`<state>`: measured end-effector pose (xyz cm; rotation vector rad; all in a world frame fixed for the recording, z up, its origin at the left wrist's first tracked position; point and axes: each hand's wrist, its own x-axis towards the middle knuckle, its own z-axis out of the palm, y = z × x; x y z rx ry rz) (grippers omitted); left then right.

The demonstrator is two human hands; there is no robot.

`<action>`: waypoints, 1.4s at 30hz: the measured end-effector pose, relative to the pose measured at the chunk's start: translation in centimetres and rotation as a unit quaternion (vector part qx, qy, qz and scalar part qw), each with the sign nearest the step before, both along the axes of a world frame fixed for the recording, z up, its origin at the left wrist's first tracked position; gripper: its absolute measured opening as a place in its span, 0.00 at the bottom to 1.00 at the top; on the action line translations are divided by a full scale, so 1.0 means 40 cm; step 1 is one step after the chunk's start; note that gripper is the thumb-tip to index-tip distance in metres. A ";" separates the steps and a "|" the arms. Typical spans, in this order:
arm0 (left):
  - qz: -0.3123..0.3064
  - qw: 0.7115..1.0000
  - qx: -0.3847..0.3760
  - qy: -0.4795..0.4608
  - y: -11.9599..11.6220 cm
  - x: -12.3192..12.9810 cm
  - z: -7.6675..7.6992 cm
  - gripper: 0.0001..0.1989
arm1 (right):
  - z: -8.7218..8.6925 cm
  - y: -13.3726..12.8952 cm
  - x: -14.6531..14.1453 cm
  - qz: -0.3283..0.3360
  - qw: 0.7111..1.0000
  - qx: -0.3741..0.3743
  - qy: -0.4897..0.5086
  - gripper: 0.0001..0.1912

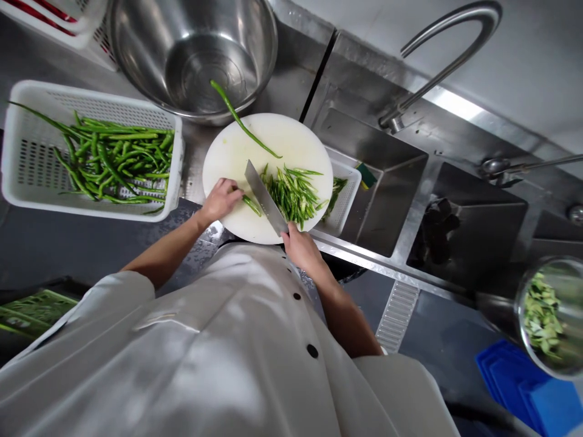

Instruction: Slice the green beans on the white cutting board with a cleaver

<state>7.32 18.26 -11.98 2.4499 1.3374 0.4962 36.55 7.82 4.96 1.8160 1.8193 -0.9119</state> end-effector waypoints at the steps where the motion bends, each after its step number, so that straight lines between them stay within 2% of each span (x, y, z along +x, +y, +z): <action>1: 0.000 1.000 0.000 -0.002 -0.015 0.016 -0.002 0.13 | 0.020 -0.013 0.008 0.008 1.000 -0.006 -0.013 0.24; 3: 0.002 1.000 -0.002 -0.004 -0.039 0.040 -0.003 0.15 | 0.048 -0.032 0.014 0.036 0.999 -0.018 -0.031 0.22; 5: 0.005 1.000 -0.011 -0.006 -0.048 0.051 -0.002 0.16 | 0.053 -0.037 0.004 0.063 0.997 -0.027 -0.034 0.21; 9: 0.012 0.999 -0.029 -0.020 -0.039 0.048 0.002 0.15 | 0.013 -0.009 -0.046 0.061 0.998 -0.022 -0.017 0.22; 11: 0.012 0.999 -0.036 -0.026 -0.034 0.045 0.004 0.15 | 0.007 0.005 -0.055 0.060 0.998 -0.014 -0.015 0.22; 17: 0.005 1.000 -0.019 -0.016 -0.038 0.046 0.001 0.15 | 0.053 0.000 -0.011 0.069 0.997 -0.023 -0.004 0.21; 19: 0.003 1.000 -0.012 -0.014 -0.039 0.047 -0.002 0.15 | 0.032 0.007 -0.028 0.063 0.998 -0.018 0.004 0.20; 23: 0.001 1.000 -0.003 -0.012 -0.034 0.049 -0.007 0.14 | -0.036 0.037 -0.081 0.060 0.998 0.015 0.021 0.19; 25: 0.004 1.000 -0.002 -0.011 -0.033 0.048 -0.007 0.14 | -0.042 0.045 -0.081 0.059 0.998 0.018 0.022 0.20; 29: 0.007 1.000 -0.009 -0.015 -0.042 0.035 -0.006 0.17 | 0.011 0.022 -0.038 0.041 0.999 0.003 -0.004 0.23; 32: -0.013 1.000 -0.011 -0.020 -0.057 0.020 -0.002 0.18 | 0.058 -0.010 -0.008 0.050 0.998 -0.008 -0.022 0.23; 35: -0.028 0.999 -0.004 -0.024 -0.064 0.012 0.000 0.17 | 0.073 -0.031 0.001 0.077 0.997 -0.018 -0.020 0.21; 38: -0.026 0.999 -0.002 -0.026 -0.064 0.015 -0.001 0.17 | 0.040 -0.023 -0.024 0.083 0.996 -0.023 0.000 0.21; 42: -0.027 0.999 -0.001 -0.025 -0.072 0.020 -0.004 0.17 | -0.052 0.020 -0.088 0.058 0.998 0.009 0.038 0.21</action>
